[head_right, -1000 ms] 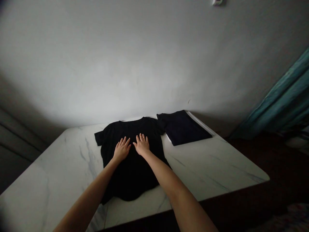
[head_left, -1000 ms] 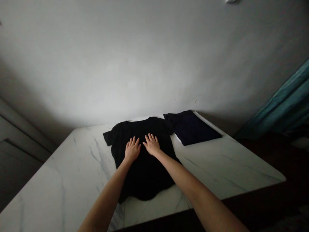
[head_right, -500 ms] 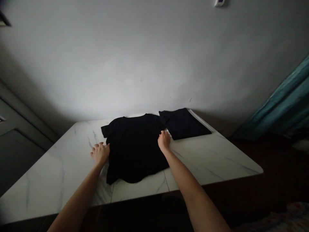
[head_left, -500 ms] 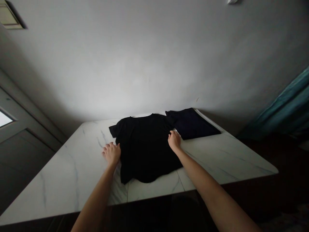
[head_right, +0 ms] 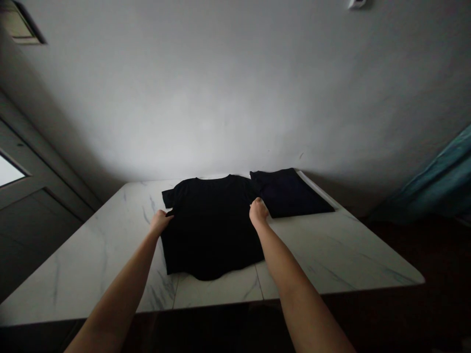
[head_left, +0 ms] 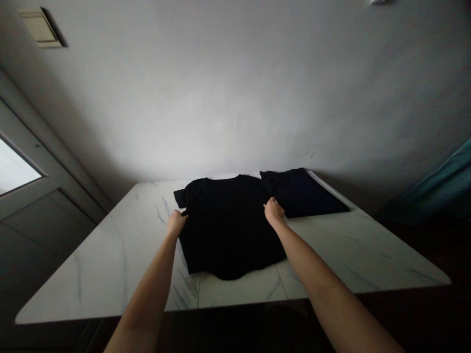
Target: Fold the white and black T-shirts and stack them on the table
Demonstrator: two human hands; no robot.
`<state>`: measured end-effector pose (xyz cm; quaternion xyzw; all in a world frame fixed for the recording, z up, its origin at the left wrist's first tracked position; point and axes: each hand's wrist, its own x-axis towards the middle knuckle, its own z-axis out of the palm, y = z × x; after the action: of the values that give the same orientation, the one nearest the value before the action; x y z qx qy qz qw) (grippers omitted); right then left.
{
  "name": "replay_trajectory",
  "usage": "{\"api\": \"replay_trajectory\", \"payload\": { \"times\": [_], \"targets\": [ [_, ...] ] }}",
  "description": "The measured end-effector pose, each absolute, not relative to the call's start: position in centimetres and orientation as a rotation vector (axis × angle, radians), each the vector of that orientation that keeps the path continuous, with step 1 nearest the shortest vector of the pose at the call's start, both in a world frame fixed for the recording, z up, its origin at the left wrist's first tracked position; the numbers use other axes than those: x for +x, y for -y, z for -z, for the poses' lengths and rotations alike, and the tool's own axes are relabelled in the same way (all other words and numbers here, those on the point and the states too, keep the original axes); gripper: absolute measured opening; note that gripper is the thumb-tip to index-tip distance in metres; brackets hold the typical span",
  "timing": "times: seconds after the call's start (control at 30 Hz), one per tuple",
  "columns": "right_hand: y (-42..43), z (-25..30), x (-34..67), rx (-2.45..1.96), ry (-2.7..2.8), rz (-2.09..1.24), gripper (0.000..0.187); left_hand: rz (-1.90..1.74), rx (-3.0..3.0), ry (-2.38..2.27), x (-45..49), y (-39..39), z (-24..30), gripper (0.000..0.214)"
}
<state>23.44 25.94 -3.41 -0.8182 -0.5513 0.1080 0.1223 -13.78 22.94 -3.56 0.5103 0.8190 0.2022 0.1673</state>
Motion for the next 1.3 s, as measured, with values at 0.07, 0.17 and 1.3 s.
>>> {"api": "replay_trajectory", "payload": {
  "times": [0.07,0.17,1.3],
  "targets": [
    [-25.5,3.7,23.7,-2.407,1.599,-0.272,0.037,-0.487,1.458,-2.372,-14.2,-22.3,3.3,0.034],
    [-24.8,3.7,23.7,-2.422,1.607,-0.188,0.040,-0.371,1.494,-2.446,-14.1,-21.2,2.6,0.040],
    [-10.5,5.7,29.8,-1.558,1.709,-1.037,0.039,-0.895,1.230,-1.552,-12.7,-7.8,2.3,0.044]
  ]
}}
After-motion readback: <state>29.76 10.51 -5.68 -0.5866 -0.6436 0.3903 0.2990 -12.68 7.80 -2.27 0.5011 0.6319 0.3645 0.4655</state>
